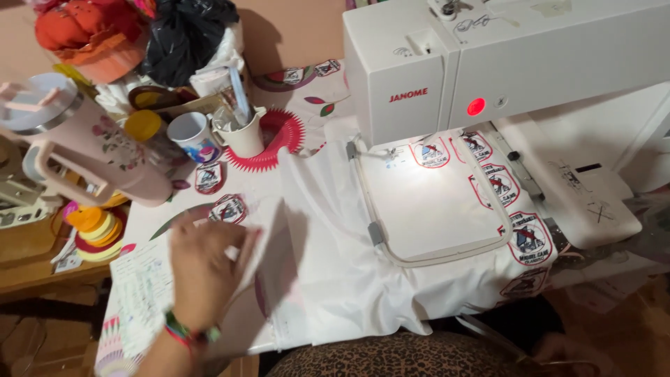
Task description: Cutting out embroidered patches from a fabric sheet using scissors at a sewing workstation.
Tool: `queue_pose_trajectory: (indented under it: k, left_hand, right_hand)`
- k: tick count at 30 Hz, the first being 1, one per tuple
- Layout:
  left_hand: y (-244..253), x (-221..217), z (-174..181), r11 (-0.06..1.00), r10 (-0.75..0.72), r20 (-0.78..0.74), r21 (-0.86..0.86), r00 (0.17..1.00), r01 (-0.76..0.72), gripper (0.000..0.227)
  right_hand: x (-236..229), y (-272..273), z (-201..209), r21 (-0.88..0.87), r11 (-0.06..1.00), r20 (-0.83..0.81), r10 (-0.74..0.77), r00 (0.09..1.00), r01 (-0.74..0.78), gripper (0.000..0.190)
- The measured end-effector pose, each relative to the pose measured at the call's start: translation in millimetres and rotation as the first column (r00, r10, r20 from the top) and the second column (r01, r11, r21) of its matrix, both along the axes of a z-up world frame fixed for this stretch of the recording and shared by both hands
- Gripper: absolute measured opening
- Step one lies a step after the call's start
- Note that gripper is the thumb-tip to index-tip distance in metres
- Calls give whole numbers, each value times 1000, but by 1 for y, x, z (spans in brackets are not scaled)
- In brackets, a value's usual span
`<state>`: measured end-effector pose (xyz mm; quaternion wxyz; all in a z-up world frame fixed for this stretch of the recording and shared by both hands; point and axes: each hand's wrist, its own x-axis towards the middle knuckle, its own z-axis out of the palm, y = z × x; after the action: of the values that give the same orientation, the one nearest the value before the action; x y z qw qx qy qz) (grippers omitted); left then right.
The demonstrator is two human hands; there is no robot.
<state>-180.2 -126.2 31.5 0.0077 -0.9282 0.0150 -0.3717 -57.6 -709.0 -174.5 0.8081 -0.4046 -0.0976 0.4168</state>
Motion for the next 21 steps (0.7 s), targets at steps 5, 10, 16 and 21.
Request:
queue_pose_trajectory:
  k: [5, 10, 16, 21]
  left_hand:
    - [-67, -41, 1, 689, -543, -62, -604, 837, 402, 53]
    - [-82, -69, -12, 603, -725, -185, -636, 663, 482, 39]
    - [-97, -91, -29, 507, -797, -203, -737, 569, 446, 67]
    - [-108, -103, -34, 325, -844, -4, -799, 536, 506, 83]
  right_hand:
    - [-20, 66, 119, 276, 947, -165, 216, 962, -165, 91]
    - [11, 63, 75, -142, 909, 551, 401, 732, -392, 69]
    - [9, 167, 114, -154, 700, 710, 569, 415, -697, 54]
    - [-40, 243, 132, -488, 873, 868, 483, -115, -18, 47]
